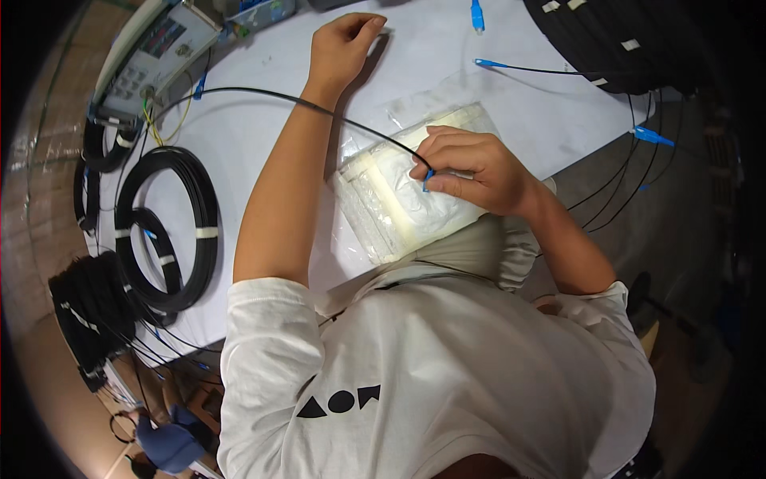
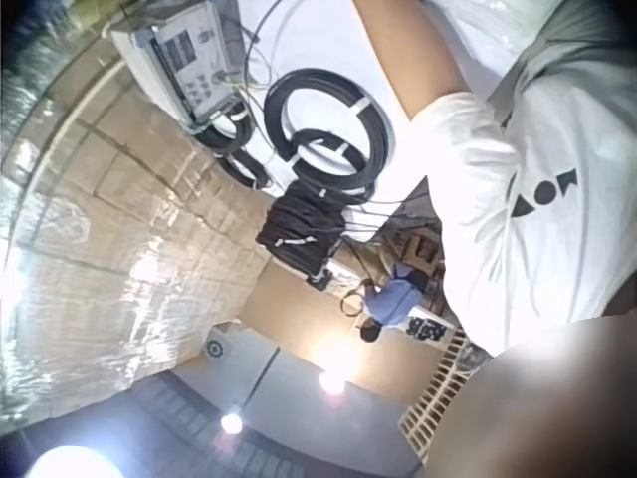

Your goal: Inspecting and cleaning fiber optic cable connectors using a digital microscope and cleaning wipes.

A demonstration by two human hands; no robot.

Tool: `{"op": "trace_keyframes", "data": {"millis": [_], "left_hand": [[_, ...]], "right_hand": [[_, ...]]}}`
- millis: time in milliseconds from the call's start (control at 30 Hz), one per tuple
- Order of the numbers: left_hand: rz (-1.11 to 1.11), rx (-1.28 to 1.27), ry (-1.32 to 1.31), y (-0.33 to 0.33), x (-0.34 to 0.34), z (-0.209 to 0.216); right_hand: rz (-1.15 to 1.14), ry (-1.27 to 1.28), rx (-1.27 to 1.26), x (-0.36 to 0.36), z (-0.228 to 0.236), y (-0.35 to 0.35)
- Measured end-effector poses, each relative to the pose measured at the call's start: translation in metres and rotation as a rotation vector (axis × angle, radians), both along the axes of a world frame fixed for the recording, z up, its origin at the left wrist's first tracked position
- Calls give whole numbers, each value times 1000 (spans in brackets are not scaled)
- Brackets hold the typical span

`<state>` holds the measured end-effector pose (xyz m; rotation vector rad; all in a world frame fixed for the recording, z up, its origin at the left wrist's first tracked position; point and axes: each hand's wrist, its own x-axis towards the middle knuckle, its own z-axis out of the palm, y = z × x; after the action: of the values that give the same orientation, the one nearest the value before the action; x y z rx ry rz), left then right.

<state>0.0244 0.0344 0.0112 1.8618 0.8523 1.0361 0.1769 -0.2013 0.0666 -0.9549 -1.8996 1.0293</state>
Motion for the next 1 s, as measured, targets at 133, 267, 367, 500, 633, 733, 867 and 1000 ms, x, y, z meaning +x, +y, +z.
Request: {"op": "trace_keyframes", "data": {"millis": [133,267,367,500,633,733,867,1000], "left_hand": [[-67,-77,-136,15,-4,-14],[-8,-67,-91,9,-2,-14],[4,-31,-89,2,-4,-13],[-12,-65,-123,-5,-11,-15],[-46,-63,-152,-2,-10,-15],[-47,-62,-147,2,-11,-16],[-52,-64,-144,1,-8,-17],[-56,-69,-114,3,-9,-17]], "right_hand": [[-8,-45,59,-1,-3,0],[38,-96,125,0,-5,0],[72,-127,214,0,-5,2],[-16,-4,143,-4,-12,-3],[35,-81,202,-4,-8,-7],[-73,-43,203,-6,-12,-7],[-55,-52,184,-4,-11,-9],[-46,-67,194,-2,-12,-10]]}}
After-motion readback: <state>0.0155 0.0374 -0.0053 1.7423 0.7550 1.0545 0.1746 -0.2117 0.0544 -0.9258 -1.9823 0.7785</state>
